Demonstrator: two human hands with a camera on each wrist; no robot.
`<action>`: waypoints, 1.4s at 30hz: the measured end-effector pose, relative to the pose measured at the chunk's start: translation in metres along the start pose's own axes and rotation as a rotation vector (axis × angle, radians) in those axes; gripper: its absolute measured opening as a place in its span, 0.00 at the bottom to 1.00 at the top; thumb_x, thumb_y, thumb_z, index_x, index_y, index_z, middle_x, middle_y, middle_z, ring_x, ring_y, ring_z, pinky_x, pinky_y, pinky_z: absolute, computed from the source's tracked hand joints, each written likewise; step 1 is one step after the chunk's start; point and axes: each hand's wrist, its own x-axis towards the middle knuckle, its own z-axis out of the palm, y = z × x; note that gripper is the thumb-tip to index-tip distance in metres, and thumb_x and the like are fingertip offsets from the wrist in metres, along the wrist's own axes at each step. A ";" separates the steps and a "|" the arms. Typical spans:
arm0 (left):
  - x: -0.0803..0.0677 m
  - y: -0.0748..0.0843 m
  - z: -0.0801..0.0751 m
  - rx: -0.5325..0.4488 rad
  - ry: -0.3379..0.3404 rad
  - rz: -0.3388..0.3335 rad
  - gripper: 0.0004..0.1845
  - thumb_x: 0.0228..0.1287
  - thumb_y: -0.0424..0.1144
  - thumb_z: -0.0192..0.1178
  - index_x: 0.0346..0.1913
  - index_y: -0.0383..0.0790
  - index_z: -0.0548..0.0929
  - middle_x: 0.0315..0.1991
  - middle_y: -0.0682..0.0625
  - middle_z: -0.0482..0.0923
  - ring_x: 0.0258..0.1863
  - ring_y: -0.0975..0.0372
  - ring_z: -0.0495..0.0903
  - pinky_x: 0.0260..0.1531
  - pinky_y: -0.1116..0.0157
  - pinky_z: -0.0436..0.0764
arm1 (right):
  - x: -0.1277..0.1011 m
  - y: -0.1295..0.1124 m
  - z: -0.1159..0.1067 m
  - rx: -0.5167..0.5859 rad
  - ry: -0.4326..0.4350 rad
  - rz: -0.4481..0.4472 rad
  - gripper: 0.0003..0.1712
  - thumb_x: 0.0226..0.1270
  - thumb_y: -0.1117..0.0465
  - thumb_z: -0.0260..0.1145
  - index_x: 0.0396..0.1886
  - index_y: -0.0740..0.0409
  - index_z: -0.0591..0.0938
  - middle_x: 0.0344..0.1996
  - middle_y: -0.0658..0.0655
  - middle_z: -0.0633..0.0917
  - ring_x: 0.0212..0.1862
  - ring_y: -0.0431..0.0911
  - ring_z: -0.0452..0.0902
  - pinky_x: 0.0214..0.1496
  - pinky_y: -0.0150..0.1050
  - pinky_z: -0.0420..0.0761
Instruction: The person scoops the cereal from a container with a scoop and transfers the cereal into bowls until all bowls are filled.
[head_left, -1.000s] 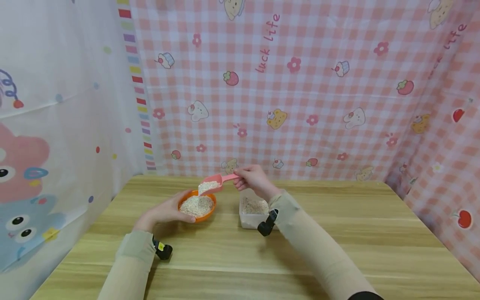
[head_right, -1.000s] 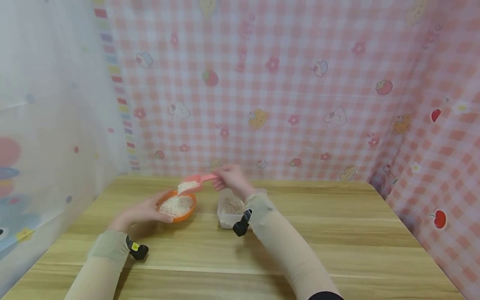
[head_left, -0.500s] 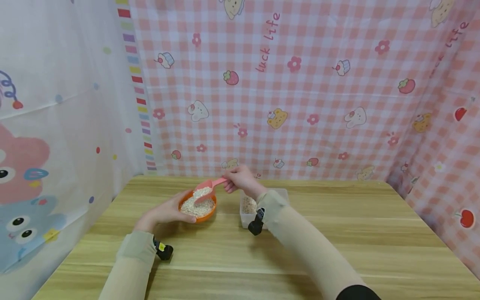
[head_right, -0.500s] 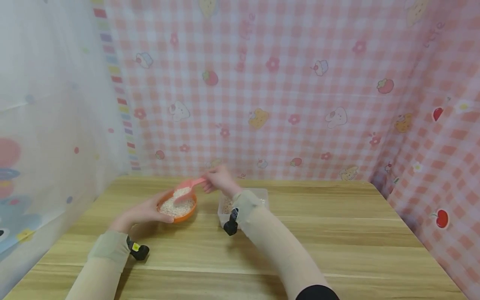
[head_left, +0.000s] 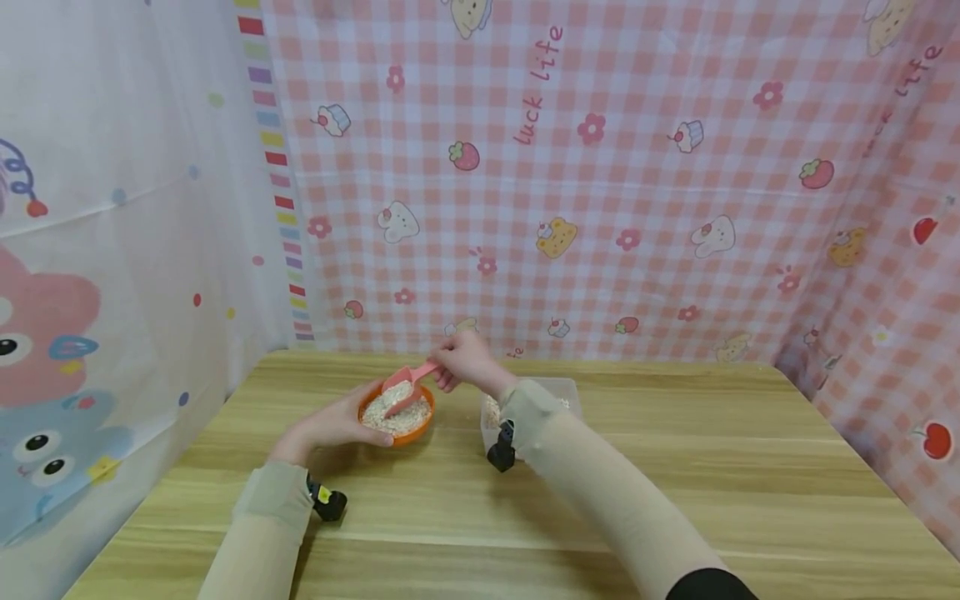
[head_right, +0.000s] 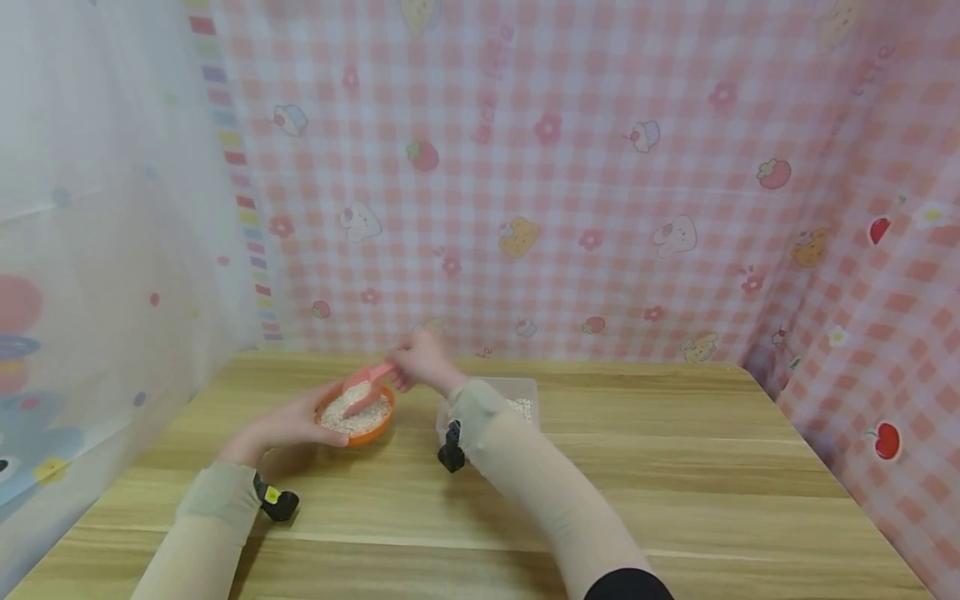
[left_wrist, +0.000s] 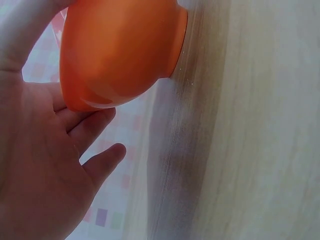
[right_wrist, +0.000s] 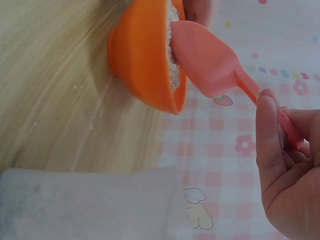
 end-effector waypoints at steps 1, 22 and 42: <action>0.000 0.000 0.000 -0.002 0.001 0.001 0.57 0.47 0.48 0.75 0.75 0.36 0.52 0.71 0.32 0.54 0.68 0.41 0.58 0.65 0.41 0.58 | 0.000 -0.001 0.000 -0.011 0.000 -0.009 0.13 0.71 0.66 0.58 0.33 0.70 0.85 0.21 0.65 0.84 0.17 0.44 0.79 0.26 0.40 0.84; 0.000 -0.002 0.004 0.043 0.002 -0.013 0.57 0.48 0.49 0.75 0.75 0.34 0.51 0.72 0.33 0.52 0.69 0.40 0.55 0.64 0.39 0.57 | -0.012 -0.022 -0.027 -0.122 -0.011 -0.084 0.14 0.71 0.62 0.61 0.32 0.70 0.85 0.18 0.60 0.82 0.17 0.44 0.79 0.25 0.40 0.84; 0.002 -0.005 0.002 0.018 0.012 -0.009 0.58 0.47 0.48 0.76 0.75 0.32 0.51 0.72 0.31 0.51 0.69 0.39 0.54 0.65 0.39 0.56 | -0.021 -0.014 -0.059 -0.055 0.038 -0.062 0.13 0.72 0.65 0.58 0.36 0.72 0.84 0.19 0.61 0.83 0.18 0.44 0.79 0.25 0.39 0.84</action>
